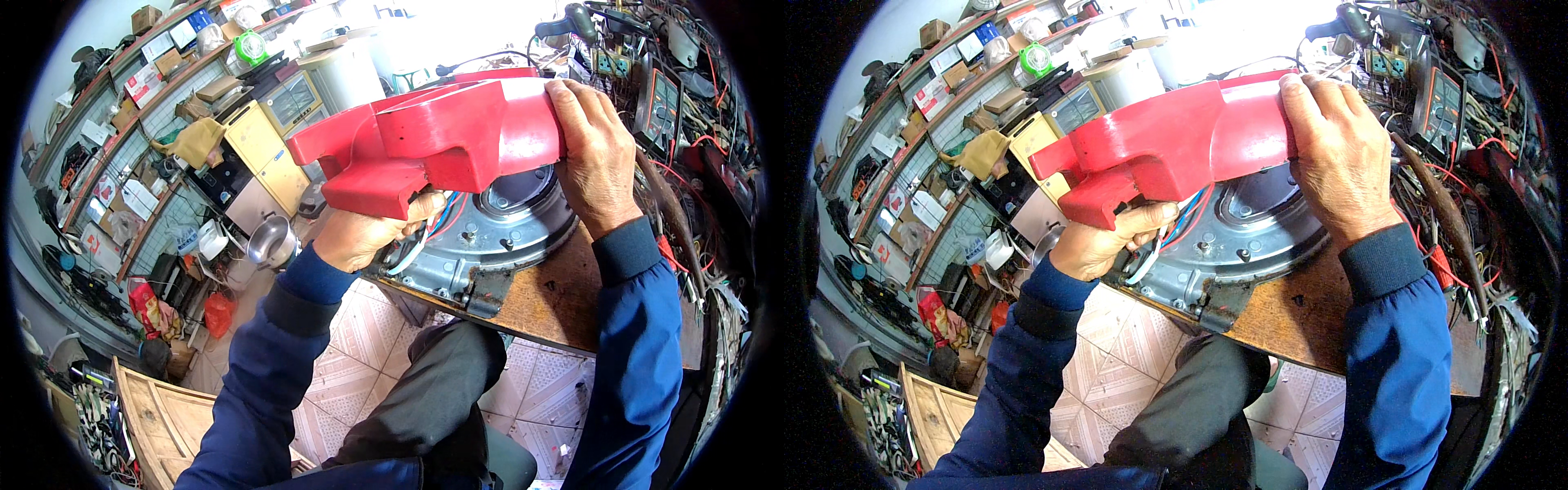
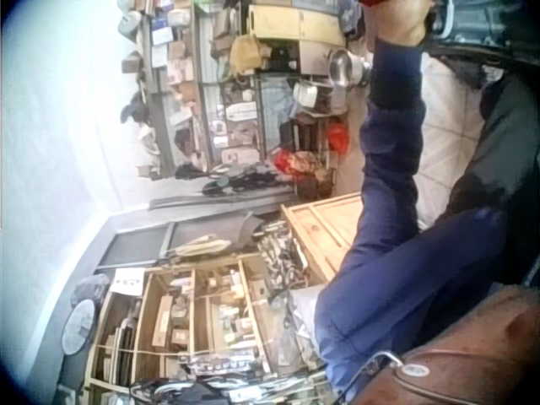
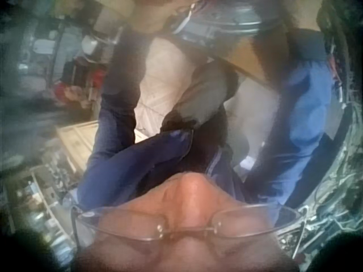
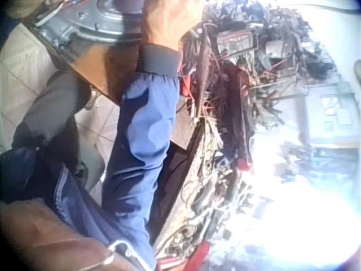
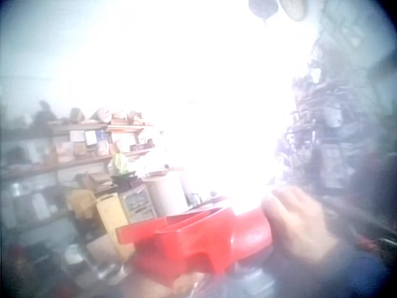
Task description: The person assembles a red plastic housing onto a circular metal base containing heating elements. They connect wires to a multimeter to test the circuit, then fit the red cover over the base, adjusting it to ensure proper alignment.
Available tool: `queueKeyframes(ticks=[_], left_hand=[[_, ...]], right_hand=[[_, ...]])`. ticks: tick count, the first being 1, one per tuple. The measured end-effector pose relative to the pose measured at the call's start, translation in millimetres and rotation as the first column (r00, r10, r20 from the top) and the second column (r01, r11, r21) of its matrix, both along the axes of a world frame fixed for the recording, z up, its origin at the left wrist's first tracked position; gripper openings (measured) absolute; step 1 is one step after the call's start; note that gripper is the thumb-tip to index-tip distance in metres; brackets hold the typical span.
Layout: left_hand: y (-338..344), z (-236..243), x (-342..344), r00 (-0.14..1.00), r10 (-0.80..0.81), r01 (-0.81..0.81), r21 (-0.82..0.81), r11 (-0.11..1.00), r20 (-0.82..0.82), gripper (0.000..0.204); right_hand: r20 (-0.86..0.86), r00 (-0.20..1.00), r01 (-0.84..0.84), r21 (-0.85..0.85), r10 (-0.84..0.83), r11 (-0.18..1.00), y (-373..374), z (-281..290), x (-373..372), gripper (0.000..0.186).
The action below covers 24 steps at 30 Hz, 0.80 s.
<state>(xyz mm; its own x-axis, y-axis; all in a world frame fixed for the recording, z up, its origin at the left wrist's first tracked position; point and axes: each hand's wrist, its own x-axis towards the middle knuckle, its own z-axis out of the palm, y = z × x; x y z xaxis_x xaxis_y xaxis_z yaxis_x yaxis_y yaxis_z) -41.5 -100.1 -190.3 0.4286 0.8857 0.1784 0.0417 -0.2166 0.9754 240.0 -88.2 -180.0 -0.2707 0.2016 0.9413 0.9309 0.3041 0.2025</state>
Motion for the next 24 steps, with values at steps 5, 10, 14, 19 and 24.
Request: queueKeyframes(ticks=[5,10,14,19,24], left_hand=[[0.8,-2.4,-3.3,1.0,0.011,-0.011,-0.011,1.0,-0.024,0.014],[0.3,-3.1,-4.4,0.999,0.023,-0.023,-0.007,1.0,-0.038,0.012],[-1.0,-0.7,-4.3,0.999,0.006,-0.007,-0.013,1.0,-0.048,0.014],[0.1,-3.0,-3.1,0.998,0.057,-0.058,-0.025,0.998,-0.038,0.008],[0.5,-2.5,-4.1,0.998,0.053,-0.055,-0.045,0.997,-0.044,0.008]], right_hand=[[-0.006,1.0,0.003,-0.006,-0.003,1.0,0.8,-1.2,-1.7,0.041],[-0.016,1.0,-0.007,-0.078,0.006,0.997,-1.2,-1.6,-1.0,0.044],[0.003,1.0,0.002,-0.011,-0.002,1.0,0.1,-0.9,-0.2,0.042],[-0.022,1.0,0.0,-0.084,-0.002,0.996,-2.6,-1.0,-1.1,0.045],[-0.026,1.0,0.006,-0.1,-0.009,0.995,-2.4,-1.4,-1.7,0.045]])
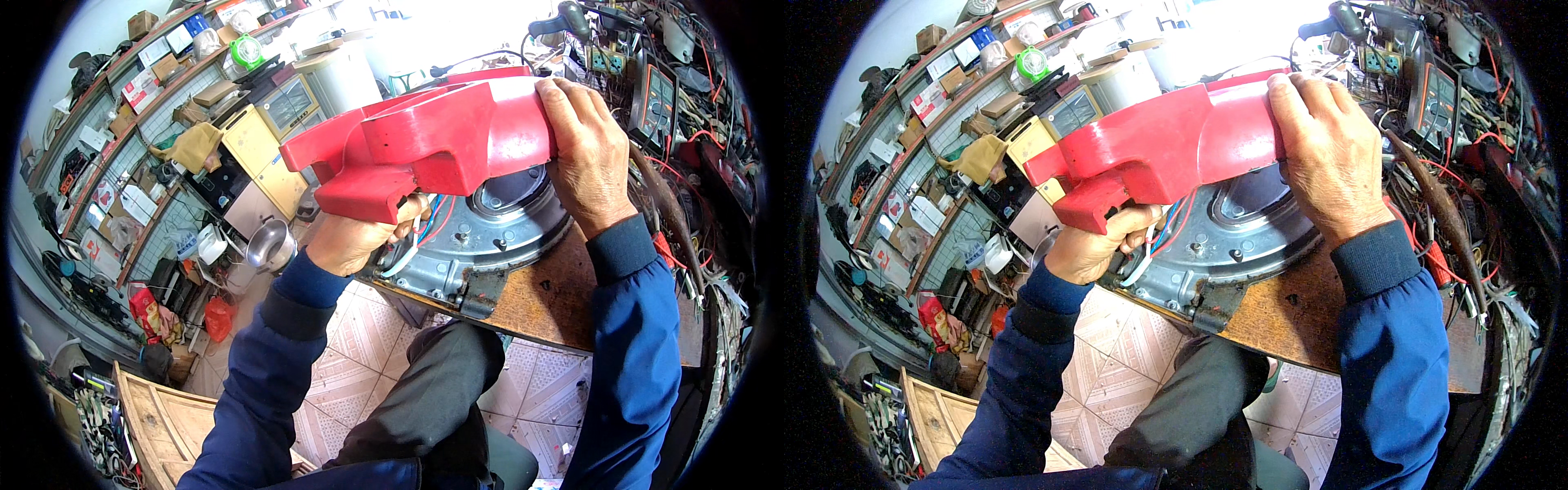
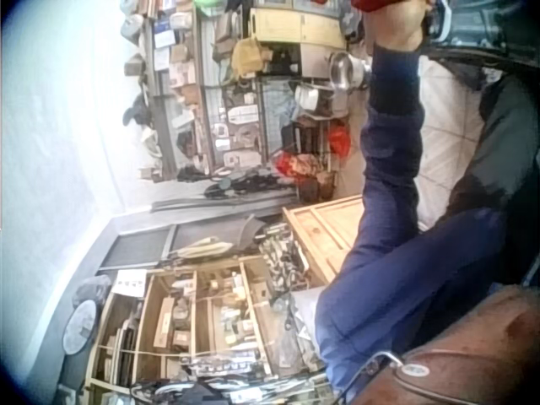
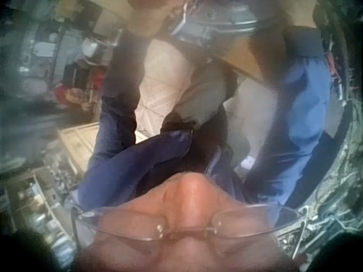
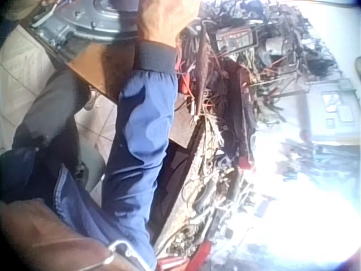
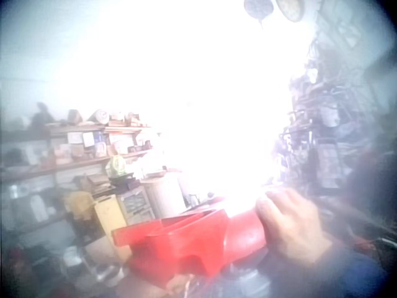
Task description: The person assembles a red plastic housing onto a circular metal base containing heating elements. They connect wires to a multimeter to test the circuit, then fit the red cover over the base, adjusting it to ensure proper alignment.
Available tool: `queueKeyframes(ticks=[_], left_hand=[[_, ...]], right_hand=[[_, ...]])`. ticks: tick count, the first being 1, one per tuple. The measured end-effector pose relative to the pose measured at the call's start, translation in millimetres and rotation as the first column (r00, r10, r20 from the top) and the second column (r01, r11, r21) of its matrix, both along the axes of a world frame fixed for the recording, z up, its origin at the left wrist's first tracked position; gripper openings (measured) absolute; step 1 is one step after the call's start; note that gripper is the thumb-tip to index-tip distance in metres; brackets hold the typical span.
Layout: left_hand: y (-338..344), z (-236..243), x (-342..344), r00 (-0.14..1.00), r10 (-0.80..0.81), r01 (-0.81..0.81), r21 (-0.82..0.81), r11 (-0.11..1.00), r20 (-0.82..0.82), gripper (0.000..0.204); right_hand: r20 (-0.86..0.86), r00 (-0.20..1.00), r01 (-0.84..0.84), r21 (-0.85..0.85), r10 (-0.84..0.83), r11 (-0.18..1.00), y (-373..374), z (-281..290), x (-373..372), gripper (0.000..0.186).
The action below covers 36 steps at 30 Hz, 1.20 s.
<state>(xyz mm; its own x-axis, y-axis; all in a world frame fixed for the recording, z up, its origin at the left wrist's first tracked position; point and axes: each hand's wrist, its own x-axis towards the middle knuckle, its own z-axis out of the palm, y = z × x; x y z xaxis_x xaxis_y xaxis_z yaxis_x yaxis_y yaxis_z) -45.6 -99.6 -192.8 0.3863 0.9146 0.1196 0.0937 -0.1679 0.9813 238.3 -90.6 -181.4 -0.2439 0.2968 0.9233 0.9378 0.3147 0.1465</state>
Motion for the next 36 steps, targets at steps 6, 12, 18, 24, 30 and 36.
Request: queueKeyframes(ticks=[6,12,18,24,30,36], left_hand=[[-2,-1,-1,1.0,-0.009,0.009,0.008,1.0,0.029,0.007],[2,-4,-1,1.0,0.006,-0.006,0.019,1.0,0.015,0.008],[1,-4,0,1.0,-0.002,0.002,0.012,1.0,0.025,0.009],[1,-6,-1,0.998,-0.014,0.013,0.029,1.0,0.06,0.01],[1,4,4,1.0,-0.009,0.008,-0.019,1.0,-0.016,0.015],[4,3,-1,0.992,-0.003,-0.001,-0.031,1.0,-0.128,0.033]], right_hand=[[0.006,1.0,0.006,0.026,-0.007,1.0,0,0,-1,0.044],[0.018,1.0,-0.001,0.049,0.0,0.999,0,0,1,0.045],[0.026,1.0,-0.006,0.074,0.004,0.997,2,-1,1,0.045],[0.014,1.0,-0.029,0.079,0.028,0.996,1,1,-1,0.042],[0.011,0.999,-0.039,0.083,0.038,0.996,1,11,0,0.035],[-0.001,0.996,-0.088,0.081,0.088,0.993,10,22,1,0.016]])
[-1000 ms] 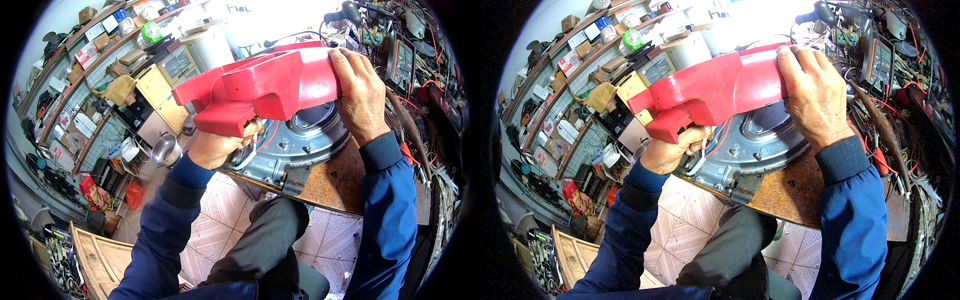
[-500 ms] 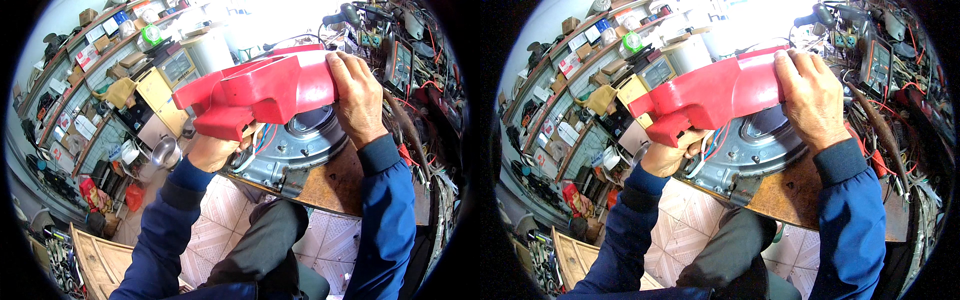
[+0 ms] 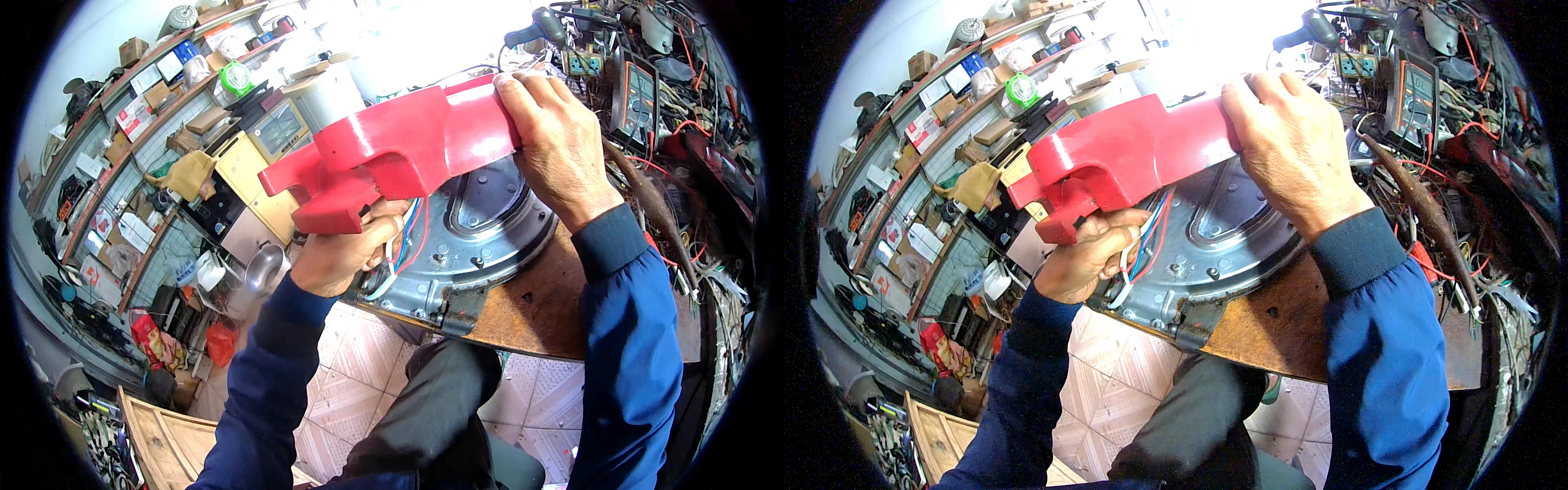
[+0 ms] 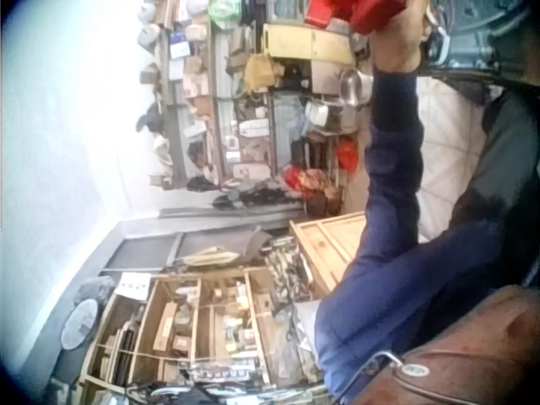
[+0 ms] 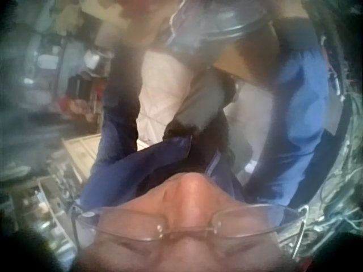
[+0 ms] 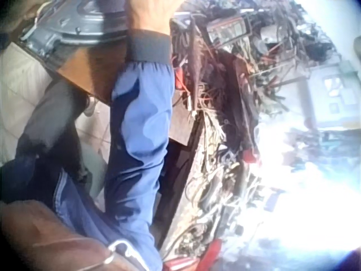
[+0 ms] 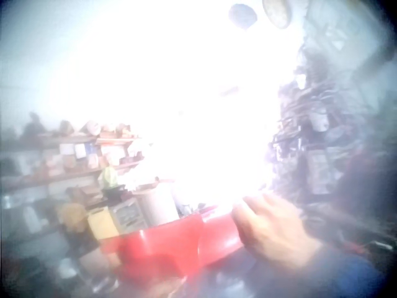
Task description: The person assembles a red plastic housing onto a circular metal base containing heating elements. They connect wires to a multimeter to test the circuit, then fit the red cover over the base, adjusting it to ensure proper alignment.
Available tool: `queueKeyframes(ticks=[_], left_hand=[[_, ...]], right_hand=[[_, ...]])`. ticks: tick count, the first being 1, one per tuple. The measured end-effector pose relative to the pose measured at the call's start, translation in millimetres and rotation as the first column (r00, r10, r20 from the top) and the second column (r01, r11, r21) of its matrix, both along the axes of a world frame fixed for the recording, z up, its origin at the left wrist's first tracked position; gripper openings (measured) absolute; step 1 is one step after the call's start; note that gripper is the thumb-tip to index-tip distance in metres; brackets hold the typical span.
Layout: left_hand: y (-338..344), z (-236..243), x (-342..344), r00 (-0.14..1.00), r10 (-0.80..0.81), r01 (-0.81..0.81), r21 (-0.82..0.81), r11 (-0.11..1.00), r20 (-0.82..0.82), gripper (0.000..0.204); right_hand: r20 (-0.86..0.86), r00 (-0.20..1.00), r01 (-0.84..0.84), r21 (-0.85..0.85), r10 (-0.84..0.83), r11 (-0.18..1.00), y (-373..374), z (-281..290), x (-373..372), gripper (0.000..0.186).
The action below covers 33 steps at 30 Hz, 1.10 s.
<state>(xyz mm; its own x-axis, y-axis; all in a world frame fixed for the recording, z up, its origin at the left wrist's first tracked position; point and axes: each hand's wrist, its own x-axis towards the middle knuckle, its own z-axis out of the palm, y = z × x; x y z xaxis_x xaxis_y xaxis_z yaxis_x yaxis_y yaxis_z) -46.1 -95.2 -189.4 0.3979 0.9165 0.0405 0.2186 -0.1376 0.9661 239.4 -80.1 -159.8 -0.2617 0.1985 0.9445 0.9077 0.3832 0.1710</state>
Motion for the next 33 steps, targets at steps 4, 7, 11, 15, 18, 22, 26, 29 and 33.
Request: queueKeyframes(ticks=[4,7,11,15,18,22,26,29,33], left_hand=[[2,4,0,1.0,0.007,-0.008,-0.062,0.998,-0.015,0.025],[1,9,4,0.998,0.006,-0.011,-0.068,0.998,-0.067,0.022],[-1,9,5,0.992,0.021,-0.025,-0.031,0.999,-0.125,0.018],[-5,10,5,0.996,0.039,-0.04,-0.011,0.999,-0.076,0.011],[-4,9,5,1.0,-0.005,0.005,-0.008,1.0,-0.002,0.007],[-2,3,2,0.998,0.01,-0.01,0.005,1.0,0.06,0.007],[-2,0,-1,0.998,-0.018,0.015,0.047,0.999,0.061,0.015],[-4,2,2,0.994,-0.003,0.0,0.029,1.0,0.109,0.013],[-4,-2,2,0.983,0.006,-0.021,0.077,0.997,0.185,0.01]], right_hand=[[0.016,1.0,-0.002,0.029,0.001,1.0,6,9,3,0.011],[0.057,0.998,0.023,0.0,-0.023,1.0,13,21,10,0.01],[0.071,0.997,-0.008,0.002,0.008,1.0,15,26,10,0.007],[0.08,0.997,0.01,0.008,-0.01,1.0,15,20,10,0.008],[0.072,0.997,0.011,0.005,-0.012,1.0,14,15,12,0.012],[0.06,0.998,-0.004,0.037,0.001,0.999,15,13,10,0.013],[0.067,0.998,0.012,0.022,-0.014,1.0,12,12,11,0.015],[0.073,0.997,0.023,0.025,-0.024,0.999,10,11,10,0.018],[0.079,0.997,0.009,0.049,-0.013,0.999,10,9,9,0.022]])
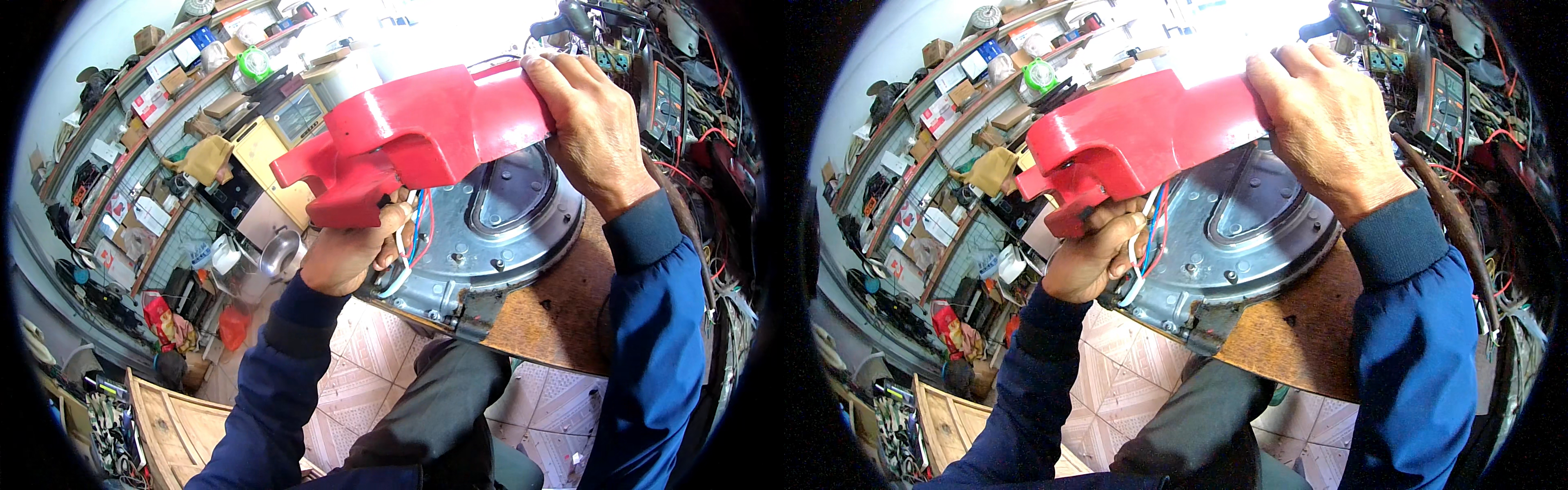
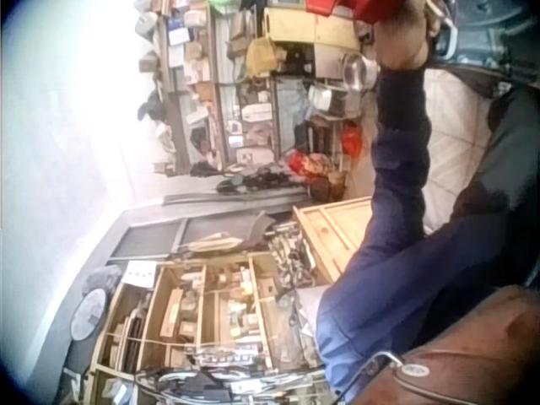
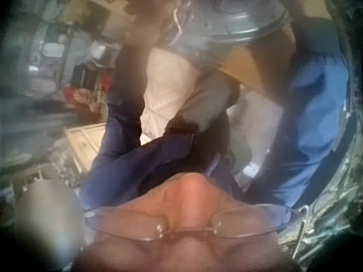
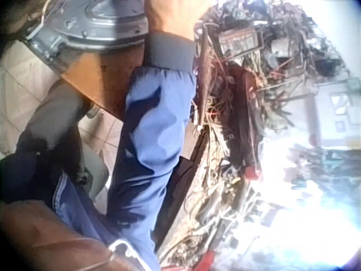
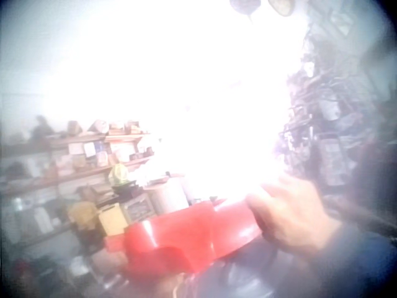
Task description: The person assembles a red plastic housing onto a circular metal base containing heating elements. They connect wires to a multimeter to test the circuit, then fit the red cover over the base, adjusting it to ensure proper alignment.
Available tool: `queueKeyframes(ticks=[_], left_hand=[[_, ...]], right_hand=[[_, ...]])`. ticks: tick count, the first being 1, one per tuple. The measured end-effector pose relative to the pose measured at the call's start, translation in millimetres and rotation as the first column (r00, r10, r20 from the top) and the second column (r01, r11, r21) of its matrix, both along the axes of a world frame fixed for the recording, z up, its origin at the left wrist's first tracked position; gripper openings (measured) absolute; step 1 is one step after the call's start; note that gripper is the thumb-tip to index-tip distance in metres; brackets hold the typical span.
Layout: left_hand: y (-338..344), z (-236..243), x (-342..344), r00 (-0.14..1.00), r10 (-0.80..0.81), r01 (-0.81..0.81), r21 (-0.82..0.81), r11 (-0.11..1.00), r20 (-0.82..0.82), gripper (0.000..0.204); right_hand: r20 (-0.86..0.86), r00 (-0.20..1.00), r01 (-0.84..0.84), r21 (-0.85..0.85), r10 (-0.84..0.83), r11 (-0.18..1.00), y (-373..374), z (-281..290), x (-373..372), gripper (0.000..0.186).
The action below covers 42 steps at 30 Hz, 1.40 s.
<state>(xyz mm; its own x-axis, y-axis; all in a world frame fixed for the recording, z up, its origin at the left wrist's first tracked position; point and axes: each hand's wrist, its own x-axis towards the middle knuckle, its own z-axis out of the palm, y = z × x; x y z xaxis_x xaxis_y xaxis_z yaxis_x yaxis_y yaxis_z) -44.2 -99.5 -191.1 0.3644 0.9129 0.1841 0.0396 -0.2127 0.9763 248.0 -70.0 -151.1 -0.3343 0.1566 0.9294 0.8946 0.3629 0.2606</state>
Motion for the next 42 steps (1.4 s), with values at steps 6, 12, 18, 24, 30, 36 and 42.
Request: queueKeyframes(ticks=[6,12,18,24,30,36,42], left_hand=[[-1.1,2.7,2.5,1.0,0.01,-0.01,-0.01,1.0,-0.004,0.013],[-1.3,2.0,0.8,0.999,0.035,-0.035,-0.064,0.997,-0.004,0.015],[-4.5,3.1,3.3,1.0,0.023,-0.023,-0.037,0.999,0.009,0.019],[-1.2,-0.3,-0.8,0.999,0.042,-0.042,-0.062,0.997,-0.006,0.014],[-2.8,0.3,-0.1,0.999,0.043,-0.045,-0.055,0.997,-0.027,0.016],[-4.1,1.1,-0.1,0.999,0.04,-0.041,-0.062,0.997,-0.027,0.018],[-2.5,-1.4,-2.5,0.999,0.039,-0.041,-0.068,0.997,-0.028,0.019]], right_hand=[[0.008,1.0,0.013,-0.01,-0.013,1.0,-2.8,-0.1,1.2,0.025],[0.011,1.0,0.012,-0.012,-0.012,1.0,-1.5,-2.2,0.4,0.03],[0.024,0.999,0.027,-0.015,-0.026,1.0,-3.4,-1.5,1.0,0.032],[0.024,0.999,0.04,-0.019,-0.04,0.999,-2.8,-3.0,0.9,0.031],[0.037,0.999,0.034,-0.019,-0.033,0.999,-1.4,-3.5,1.0,0.032],[0.032,0.998,0.046,-0.028,-0.045,0.999,-1.9,-3.7,2.5,0.033],[0.033,0.999,0.032,-0.022,-0.032,0.999,-2.3,-3.6,1.2,0.034]])
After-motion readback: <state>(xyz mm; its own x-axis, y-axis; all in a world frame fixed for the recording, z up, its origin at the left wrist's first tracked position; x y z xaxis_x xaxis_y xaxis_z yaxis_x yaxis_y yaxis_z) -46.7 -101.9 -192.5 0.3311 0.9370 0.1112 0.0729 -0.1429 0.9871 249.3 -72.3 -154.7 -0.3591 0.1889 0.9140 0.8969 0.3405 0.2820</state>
